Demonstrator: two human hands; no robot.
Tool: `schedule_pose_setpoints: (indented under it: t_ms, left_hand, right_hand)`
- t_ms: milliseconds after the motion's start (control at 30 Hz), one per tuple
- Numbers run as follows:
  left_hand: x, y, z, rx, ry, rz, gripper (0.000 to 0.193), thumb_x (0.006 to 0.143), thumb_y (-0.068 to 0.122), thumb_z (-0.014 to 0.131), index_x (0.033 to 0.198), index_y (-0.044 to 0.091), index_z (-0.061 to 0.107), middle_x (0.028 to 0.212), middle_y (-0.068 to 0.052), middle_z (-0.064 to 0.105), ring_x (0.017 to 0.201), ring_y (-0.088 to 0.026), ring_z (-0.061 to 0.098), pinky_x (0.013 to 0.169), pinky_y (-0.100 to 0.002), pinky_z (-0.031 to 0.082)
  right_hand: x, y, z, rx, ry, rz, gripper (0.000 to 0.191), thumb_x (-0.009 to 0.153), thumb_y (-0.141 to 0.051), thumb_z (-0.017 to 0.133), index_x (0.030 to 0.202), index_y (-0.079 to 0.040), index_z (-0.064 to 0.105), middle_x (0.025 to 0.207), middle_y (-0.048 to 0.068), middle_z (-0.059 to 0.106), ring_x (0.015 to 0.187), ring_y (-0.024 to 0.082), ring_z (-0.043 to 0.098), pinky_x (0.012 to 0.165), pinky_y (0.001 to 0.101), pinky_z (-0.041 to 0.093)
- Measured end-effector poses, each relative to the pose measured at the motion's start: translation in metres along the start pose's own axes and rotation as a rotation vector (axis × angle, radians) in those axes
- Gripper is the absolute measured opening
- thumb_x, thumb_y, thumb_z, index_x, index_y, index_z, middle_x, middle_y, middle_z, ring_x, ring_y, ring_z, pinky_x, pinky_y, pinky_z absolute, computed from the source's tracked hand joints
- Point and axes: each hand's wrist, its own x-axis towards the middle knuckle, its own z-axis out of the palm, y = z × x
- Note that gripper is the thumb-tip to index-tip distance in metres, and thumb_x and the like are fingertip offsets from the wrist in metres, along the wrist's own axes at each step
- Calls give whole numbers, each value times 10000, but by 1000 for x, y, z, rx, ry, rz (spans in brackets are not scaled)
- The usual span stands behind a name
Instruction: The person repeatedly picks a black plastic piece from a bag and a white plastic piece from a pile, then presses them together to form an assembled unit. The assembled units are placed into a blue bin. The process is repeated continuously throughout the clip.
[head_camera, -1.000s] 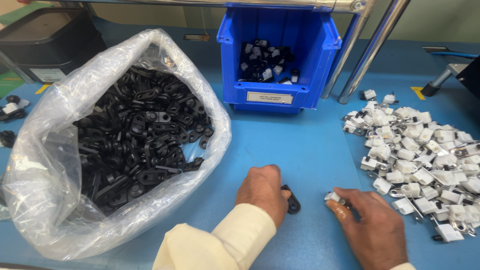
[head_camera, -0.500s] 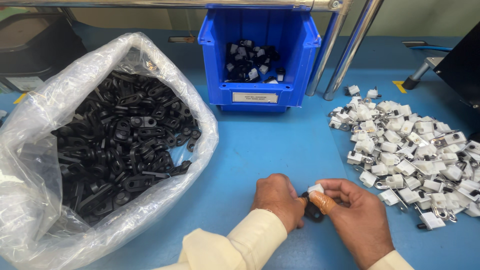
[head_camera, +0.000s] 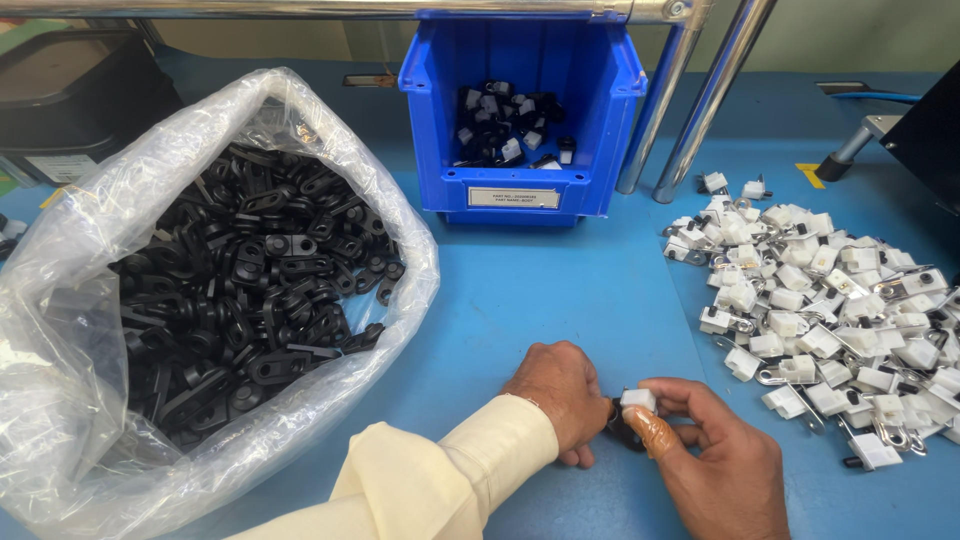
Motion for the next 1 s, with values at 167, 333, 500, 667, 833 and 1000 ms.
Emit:
schedule_pose_setpoints:
  t_ms: [167, 333, 500, 667, 833, 1000]
  left_hand:
    - [4, -6, 4, -114, -6, 2, 158, 954, 100, 571, 929, -12, 681, 725, -139, 744, 578, -201, 743, 514, -298, 604]
    - [9, -12, 8, -271, -6, -29, 179, 936, 73, 566, 924, -47, 699, 774, -148, 747, 575, -222, 744, 463, -296, 598]
    - [12, -14, 8, -381, -41, -81, 145, 928, 44, 569, 956, -60, 665, 801, -179, 746, 585, -248, 742, 441, -303, 587]
    - [12, -13, 8, -376, -46, -94, 156, 941, 62, 551, 967, -30, 674, 802, -155, 743, 572, -230, 735, 432, -286, 580]
    - [7, -5, 5, -189, 18, -23, 231, 989, 162, 542, 941, 0, 699, 815, -148, 761, 634, -222, 752, 537, -313, 599]
    - [3, 3, 11, 356, 213, 131, 187, 906, 231, 699, 965, 60, 746, 919, -152, 740, 900, -302, 719, 819, -416, 585]
  right_hand:
    - [-3, -11, 2, -201, 47, -126, 365, 766, -190, 875, 1107, -116, 765, 887, 74, 770, 638, 133, 743, 561, 299, 589]
    - [1, -9, -2, -250, 49, -333, 323, 734, -181, 867, 1030, -98, 766, 908, 51, 767, 646, 140, 690, 560, 288, 588]
    - [4, -6, -6, -296, -12, -378, 333, 728, -211, 877, 1028, -115, 767, 873, 32, 766, 632, 142, 675, 549, 294, 577]
    - [6, -9, -10, -310, -78, -398, 321, 727, -219, 872, 1021, -137, 773, 840, 20, 770, 694, 146, 684, 530, 290, 582]
    - [11, -19, -15, -378, -165, -370, 319, 733, -206, 860, 1029, -148, 755, 894, 26, 770, 685, 170, 691, 543, 329, 579]
    - [21, -33, -12, -509, -266, -299, 292, 761, -231, 874, 1025, -167, 766, 860, 30, 776, 745, 214, 735, 674, 357, 572]
